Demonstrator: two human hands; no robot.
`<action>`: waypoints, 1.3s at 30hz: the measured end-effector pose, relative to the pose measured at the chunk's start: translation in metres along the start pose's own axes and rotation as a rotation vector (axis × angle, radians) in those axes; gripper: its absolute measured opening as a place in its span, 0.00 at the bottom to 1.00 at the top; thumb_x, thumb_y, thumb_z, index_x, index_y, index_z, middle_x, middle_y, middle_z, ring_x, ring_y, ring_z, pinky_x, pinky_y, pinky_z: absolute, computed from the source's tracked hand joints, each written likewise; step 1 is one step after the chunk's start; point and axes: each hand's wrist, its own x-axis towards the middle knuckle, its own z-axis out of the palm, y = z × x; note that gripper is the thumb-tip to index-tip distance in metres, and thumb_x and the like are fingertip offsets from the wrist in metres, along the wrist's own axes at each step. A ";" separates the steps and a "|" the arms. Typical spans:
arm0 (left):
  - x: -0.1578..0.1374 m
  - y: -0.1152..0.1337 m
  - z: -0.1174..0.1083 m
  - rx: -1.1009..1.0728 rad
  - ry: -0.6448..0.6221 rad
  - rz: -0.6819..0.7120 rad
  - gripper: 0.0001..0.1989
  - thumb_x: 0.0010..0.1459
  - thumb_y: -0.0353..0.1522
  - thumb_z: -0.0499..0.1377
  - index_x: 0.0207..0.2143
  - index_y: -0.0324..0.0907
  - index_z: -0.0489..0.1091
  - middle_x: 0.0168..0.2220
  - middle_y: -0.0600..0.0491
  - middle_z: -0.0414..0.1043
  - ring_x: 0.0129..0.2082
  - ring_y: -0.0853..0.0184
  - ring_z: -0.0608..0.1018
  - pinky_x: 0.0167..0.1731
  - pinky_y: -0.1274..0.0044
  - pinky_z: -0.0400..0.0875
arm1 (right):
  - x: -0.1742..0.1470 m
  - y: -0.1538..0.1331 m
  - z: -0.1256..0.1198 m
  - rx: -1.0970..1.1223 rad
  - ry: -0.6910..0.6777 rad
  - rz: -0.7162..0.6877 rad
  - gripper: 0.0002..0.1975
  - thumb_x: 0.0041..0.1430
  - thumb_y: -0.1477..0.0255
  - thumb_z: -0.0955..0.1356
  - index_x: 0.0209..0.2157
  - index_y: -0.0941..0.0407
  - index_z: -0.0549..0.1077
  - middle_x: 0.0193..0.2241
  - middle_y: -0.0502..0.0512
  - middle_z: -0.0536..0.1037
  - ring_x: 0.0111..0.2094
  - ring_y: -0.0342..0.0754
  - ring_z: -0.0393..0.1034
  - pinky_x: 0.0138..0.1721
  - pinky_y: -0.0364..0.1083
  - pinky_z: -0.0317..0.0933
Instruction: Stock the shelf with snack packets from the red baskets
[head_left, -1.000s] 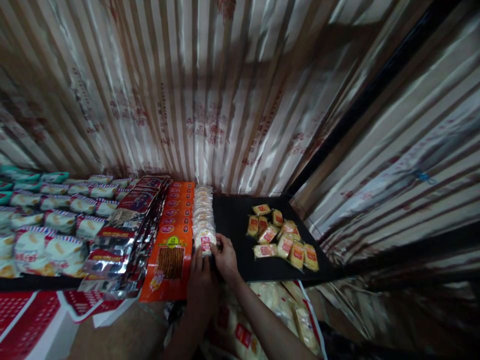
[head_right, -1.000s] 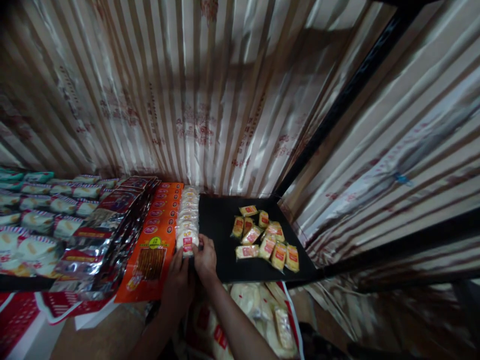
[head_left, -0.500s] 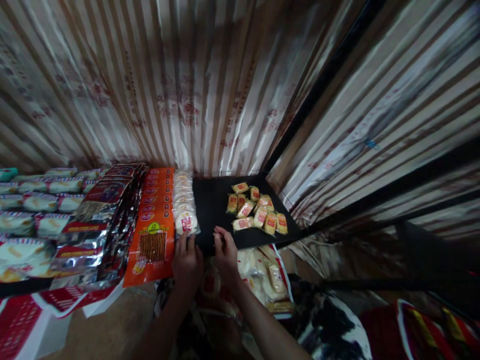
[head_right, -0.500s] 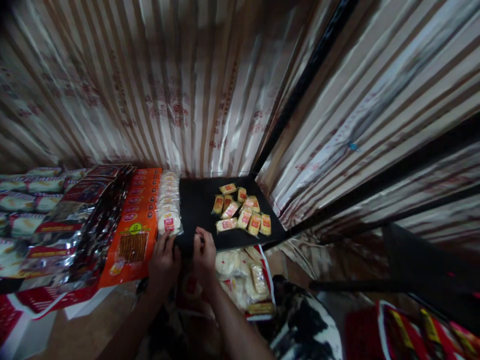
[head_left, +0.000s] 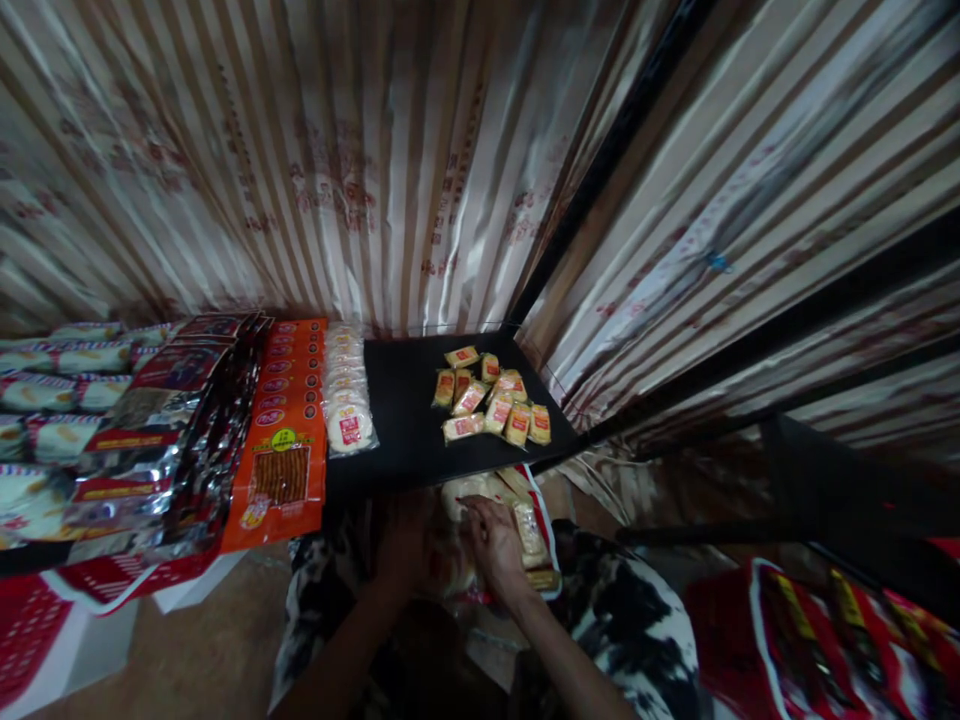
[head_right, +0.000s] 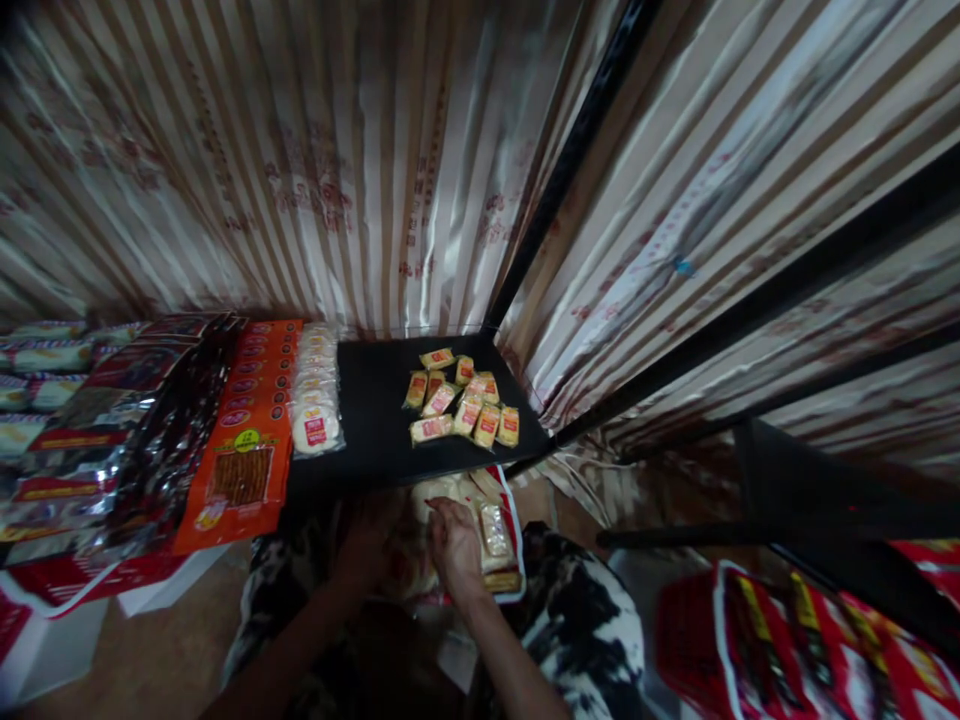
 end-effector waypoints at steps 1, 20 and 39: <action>0.002 0.002 0.001 0.012 0.033 -0.022 0.30 0.51 0.24 0.51 0.59 0.40 0.57 0.62 0.44 0.55 0.62 0.54 0.55 0.59 0.62 0.51 | 0.001 -0.003 0.004 0.001 -0.026 -0.010 0.15 0.58 0.75 0.58 0.39 0.57 0.74 0.38 0.58 0.77 0.42 0.50 0.69 0.47 0.50 0.62; -0.014 -0.005 -0.001 0.090 0.248 -0.005 0.14 0.55 0.27 0.52 0.43 0.43 0.73 0.42 0.48 0.74 0.45 0.61 0.73 0.50 0.69 0.64 | -0.005 -0.013 0.030 0.283 -0.097 0.325 0.14 0.54 0.66 0.62 0.35 0.55 0.76 0.35 0.57 0.80 0.36 0.51 0.74 0.39 0.49 0.66; -0.031 0.006 -0.079 -1.175 0.262 -0.303 0.22 0.45 0.46 0.59 0.33 0.37 0.72 0.31 0.49 0.77 0.31 0.63 0.77 0.31 0.74 0.71 | 0.012 -0.072 -0.018 0.871 -0.276 0.370 0.19 0.40 0.55 0.71 0.30 0.55 0.72 0.27 0.52 0.78 0.30 0.49 0.72 0.34 0.47 0.66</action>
